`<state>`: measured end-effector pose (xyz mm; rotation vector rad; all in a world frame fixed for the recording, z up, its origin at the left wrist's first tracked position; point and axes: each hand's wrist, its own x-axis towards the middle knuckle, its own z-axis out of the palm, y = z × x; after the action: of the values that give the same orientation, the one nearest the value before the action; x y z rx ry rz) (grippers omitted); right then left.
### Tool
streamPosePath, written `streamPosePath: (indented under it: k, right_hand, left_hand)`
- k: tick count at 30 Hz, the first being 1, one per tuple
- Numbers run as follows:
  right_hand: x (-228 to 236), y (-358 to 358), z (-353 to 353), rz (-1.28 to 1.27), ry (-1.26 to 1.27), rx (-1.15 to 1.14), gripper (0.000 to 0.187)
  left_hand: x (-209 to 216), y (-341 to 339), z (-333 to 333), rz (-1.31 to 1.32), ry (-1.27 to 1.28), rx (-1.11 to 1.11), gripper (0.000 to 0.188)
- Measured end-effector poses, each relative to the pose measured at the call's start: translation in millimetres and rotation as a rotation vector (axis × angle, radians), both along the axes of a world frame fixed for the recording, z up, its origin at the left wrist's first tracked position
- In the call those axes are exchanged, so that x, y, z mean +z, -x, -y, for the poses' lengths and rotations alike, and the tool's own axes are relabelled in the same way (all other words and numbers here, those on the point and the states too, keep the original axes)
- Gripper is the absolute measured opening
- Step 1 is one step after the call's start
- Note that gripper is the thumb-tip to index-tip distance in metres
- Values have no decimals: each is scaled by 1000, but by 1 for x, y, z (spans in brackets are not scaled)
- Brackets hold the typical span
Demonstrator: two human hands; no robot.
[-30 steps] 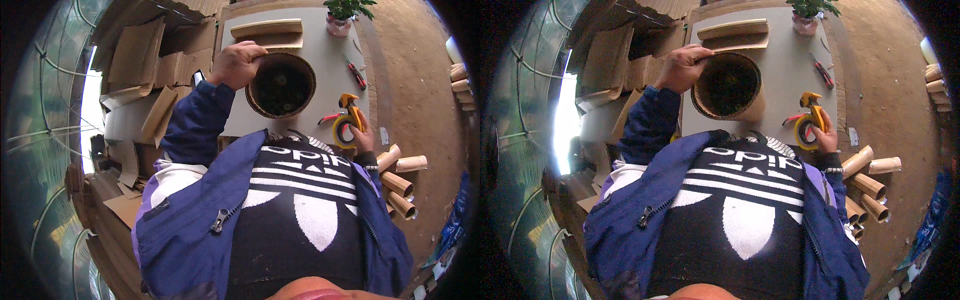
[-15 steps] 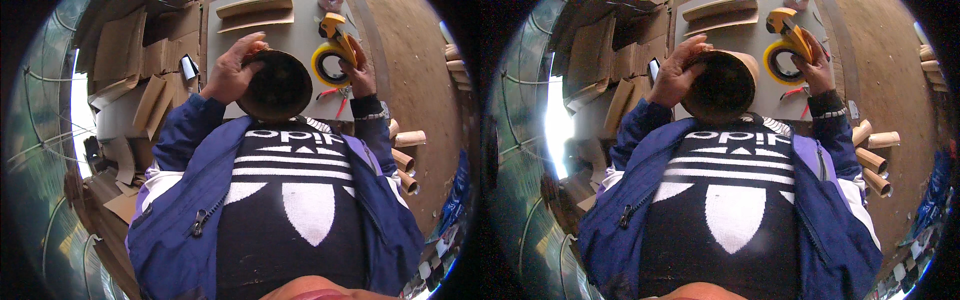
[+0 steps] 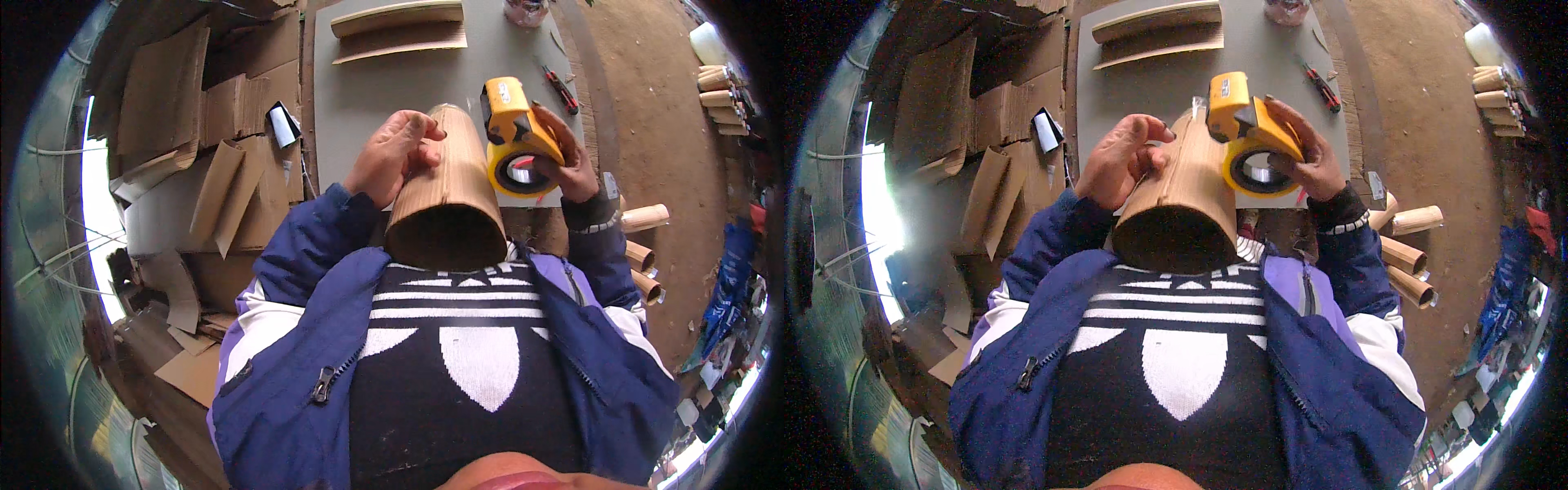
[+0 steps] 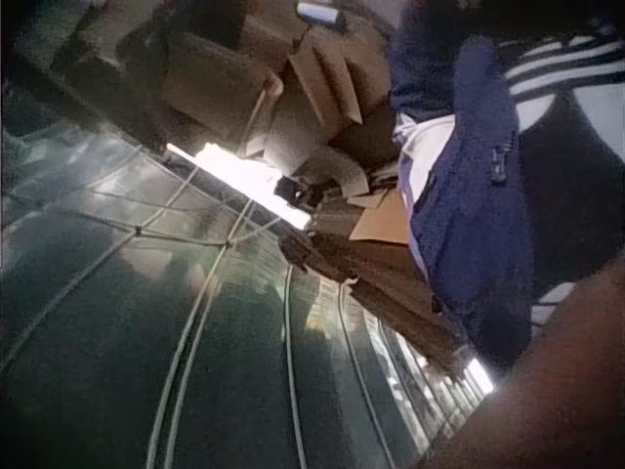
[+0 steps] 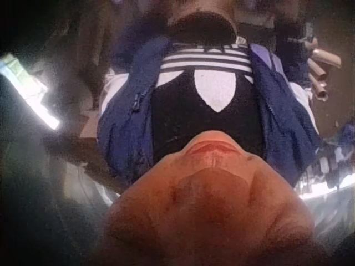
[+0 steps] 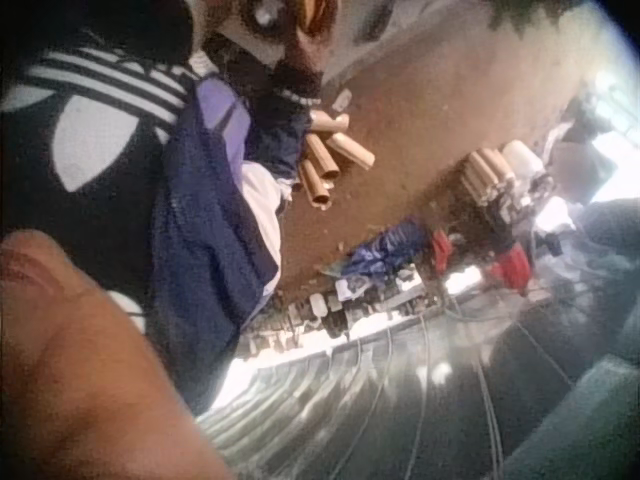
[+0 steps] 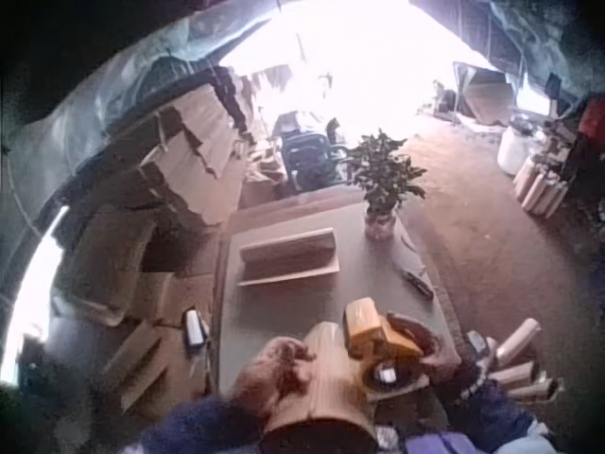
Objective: The person assembles a cylindrical cardboard planter by rolling a sheet around a potted plant, securing it with tape, and trimming the edges. They then remove the plant and cut a circular opening in the bottom of the cylinder.
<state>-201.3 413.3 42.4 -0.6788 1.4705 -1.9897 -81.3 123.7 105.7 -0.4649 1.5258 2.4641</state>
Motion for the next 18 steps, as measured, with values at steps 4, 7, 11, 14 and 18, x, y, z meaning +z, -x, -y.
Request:
streamPosePath:
  k: [4, 7, 11, 14, 18]
  right_hand:
    - [12, -8, -1, -67, -82, 25, 75]
    - [21, -6, -2, -191, -110, 123, 69]
    - [29, 3, 5, -228, -197, 235, 72]
    - [32, 8, 16, -171, -107, 312, 68]
    - [36, 18, 26, -146, -116, 402, 67]
  left_hand:
    - [-11, 23, 4, 104, 107, -243, 41]
    - [-13, 27, 0, 81, -5, -382, 36]
    - [-13, 16, 5, 184, -70, -200, 23]
    - [-14, 2, 20, 166, -150, -227, 17]
    - [-21, -21, 38, 223, -113, -103, 17]
